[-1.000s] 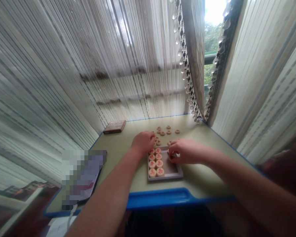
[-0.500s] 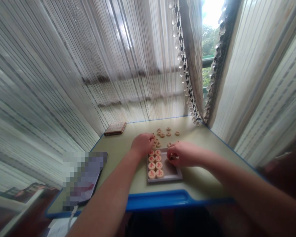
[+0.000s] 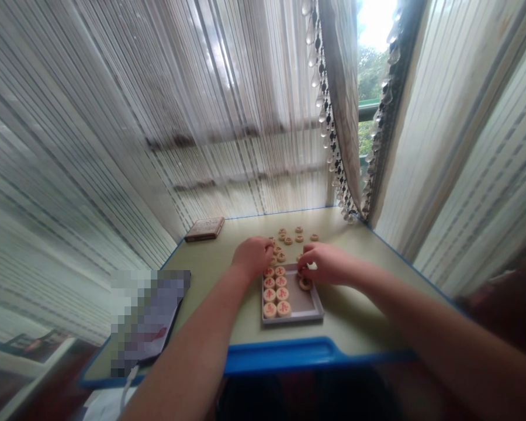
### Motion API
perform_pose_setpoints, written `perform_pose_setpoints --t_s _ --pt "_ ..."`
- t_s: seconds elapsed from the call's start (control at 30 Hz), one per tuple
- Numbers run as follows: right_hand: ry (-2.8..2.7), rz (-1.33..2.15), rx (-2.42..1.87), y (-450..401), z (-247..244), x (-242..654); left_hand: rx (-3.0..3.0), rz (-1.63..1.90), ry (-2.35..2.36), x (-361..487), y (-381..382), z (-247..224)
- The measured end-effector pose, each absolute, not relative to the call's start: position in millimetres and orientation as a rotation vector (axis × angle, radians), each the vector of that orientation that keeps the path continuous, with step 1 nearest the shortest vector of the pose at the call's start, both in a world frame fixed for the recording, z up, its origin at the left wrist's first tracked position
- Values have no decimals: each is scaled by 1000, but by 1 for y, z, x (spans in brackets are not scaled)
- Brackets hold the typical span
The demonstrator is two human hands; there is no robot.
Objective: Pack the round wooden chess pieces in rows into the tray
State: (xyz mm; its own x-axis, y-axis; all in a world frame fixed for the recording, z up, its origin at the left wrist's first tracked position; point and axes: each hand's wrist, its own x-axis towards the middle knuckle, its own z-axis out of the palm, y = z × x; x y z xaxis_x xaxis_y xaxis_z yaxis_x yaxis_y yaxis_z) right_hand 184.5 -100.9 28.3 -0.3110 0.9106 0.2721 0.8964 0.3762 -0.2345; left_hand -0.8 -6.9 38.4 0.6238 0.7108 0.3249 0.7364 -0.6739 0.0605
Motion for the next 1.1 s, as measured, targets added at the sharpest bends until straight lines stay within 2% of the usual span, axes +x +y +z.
perform_pose_setpoints --t_s 0.47,0.67,0.8,0.97,1.1 --pt "-2129 32 -1570 -96 30 189 -2768 -561 -1249 -5 3 31" --pt "-1804 -195 -2007 -76 15 214 -2828 -648 -1284 -2 13 22" --pt "-1683 19 -2221 -68 12 230 -2962 -699 -1450 -4 22 15" --pt "-1753 227 -2189 -70 19 229 -3036 -867 -1639 -7 28 11" --pt "-1743 292 -2141 -73 25 225 -3026 -866 -1697 -7 30 11"
